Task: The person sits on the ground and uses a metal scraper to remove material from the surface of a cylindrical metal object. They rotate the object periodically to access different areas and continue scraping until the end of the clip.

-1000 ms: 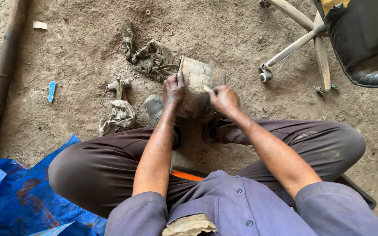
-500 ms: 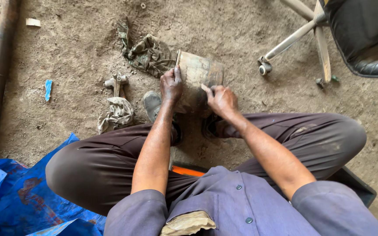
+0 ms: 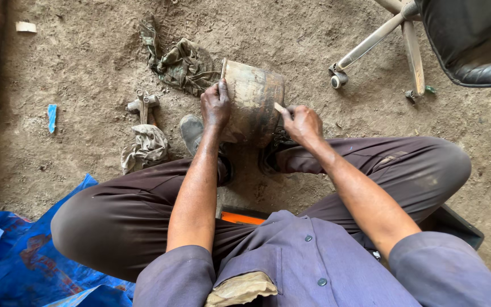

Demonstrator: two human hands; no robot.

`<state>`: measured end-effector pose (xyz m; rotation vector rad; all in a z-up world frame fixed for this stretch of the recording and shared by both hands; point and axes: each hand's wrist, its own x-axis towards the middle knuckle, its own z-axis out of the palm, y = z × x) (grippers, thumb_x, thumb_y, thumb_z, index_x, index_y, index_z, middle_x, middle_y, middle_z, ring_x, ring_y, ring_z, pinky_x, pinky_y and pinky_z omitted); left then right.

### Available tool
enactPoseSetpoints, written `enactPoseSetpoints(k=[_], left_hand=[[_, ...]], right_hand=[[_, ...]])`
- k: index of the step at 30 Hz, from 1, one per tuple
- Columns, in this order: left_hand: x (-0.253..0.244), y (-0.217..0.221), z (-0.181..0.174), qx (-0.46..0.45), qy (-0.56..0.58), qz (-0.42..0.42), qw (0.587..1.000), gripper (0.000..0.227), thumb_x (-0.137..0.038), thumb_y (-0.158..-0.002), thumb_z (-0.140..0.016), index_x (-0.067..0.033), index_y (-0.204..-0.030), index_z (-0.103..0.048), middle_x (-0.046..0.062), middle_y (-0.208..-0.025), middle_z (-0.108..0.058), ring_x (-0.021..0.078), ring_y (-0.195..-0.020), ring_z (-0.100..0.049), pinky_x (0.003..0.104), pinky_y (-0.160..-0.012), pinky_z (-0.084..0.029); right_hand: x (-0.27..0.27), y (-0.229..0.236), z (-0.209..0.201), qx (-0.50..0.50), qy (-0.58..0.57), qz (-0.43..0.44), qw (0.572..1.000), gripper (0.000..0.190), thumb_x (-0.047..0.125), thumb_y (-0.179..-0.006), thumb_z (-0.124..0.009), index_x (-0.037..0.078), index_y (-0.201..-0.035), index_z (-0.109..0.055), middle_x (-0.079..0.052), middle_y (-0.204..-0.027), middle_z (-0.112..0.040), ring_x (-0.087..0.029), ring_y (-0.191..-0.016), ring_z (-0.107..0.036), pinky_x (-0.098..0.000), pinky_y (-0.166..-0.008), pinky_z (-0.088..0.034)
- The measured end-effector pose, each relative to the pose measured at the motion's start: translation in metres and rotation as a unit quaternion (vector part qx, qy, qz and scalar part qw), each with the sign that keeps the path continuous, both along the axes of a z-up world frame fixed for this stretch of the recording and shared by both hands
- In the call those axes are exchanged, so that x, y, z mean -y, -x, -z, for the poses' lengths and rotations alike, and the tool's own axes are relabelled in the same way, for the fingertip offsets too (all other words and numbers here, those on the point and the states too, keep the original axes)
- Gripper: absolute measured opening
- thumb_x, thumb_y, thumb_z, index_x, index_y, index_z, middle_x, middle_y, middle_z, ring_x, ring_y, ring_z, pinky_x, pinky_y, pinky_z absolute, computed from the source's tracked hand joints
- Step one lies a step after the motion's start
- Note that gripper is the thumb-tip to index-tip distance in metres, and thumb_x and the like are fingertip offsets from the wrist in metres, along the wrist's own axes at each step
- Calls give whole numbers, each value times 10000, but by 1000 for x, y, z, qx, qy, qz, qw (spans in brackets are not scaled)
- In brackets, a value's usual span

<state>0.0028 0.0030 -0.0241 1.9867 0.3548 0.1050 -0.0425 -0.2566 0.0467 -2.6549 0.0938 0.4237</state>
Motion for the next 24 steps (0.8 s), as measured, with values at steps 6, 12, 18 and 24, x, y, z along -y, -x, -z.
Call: enactPoseSetpoints(k=[6,12,18,24], left_hand=[[1,-3,6,31,-14,-7,999,429,-340,-1073,-484,-83,-831,-725,89,-607,-647,185,-491,-575,403,-463,-410],[0,1,-10,-14,15,-8,1000,460,-355,-1083,-482,-63,-819,-720,114,-604,-645,230,-490,-561,433,-456,-387],[0,2,-18,-4,-20,-9,1000,471,-355,-1081,-499,-66,-777,-714,104,-575,-628,214,-475,-551,424,-462,-362],[1,4,-22,-17,17,-4,1000,491,-362,-1078,-477,-63,-756,-697,105,-574,-633,217,-487,-560,428,-475,-367]], right_hand=[[-10,1,11,1,15,-7,1000,382,403,-1055,-547,121,-1225,-741,20,-548,-519,-104,-409,-330,-306,-359,-283],[-5,-2,11,111,32,-64,991,367,422,-1046,-605,116,-1116,-796,4,-659,-621,-105,-535,-491,-327,-496,-444],[-6,1,13,-31,29,22,999,389,441,-1035,-565,155,-1152,-800,-114,-681,-694,-295,-552,-623,-481,-569,-504],[-4,2,19,29,13,-18,999,363,411,-1045,-574,134,-1164,-776,-9,-601,-594,-109,-453,-408,-340,-425,-367]])
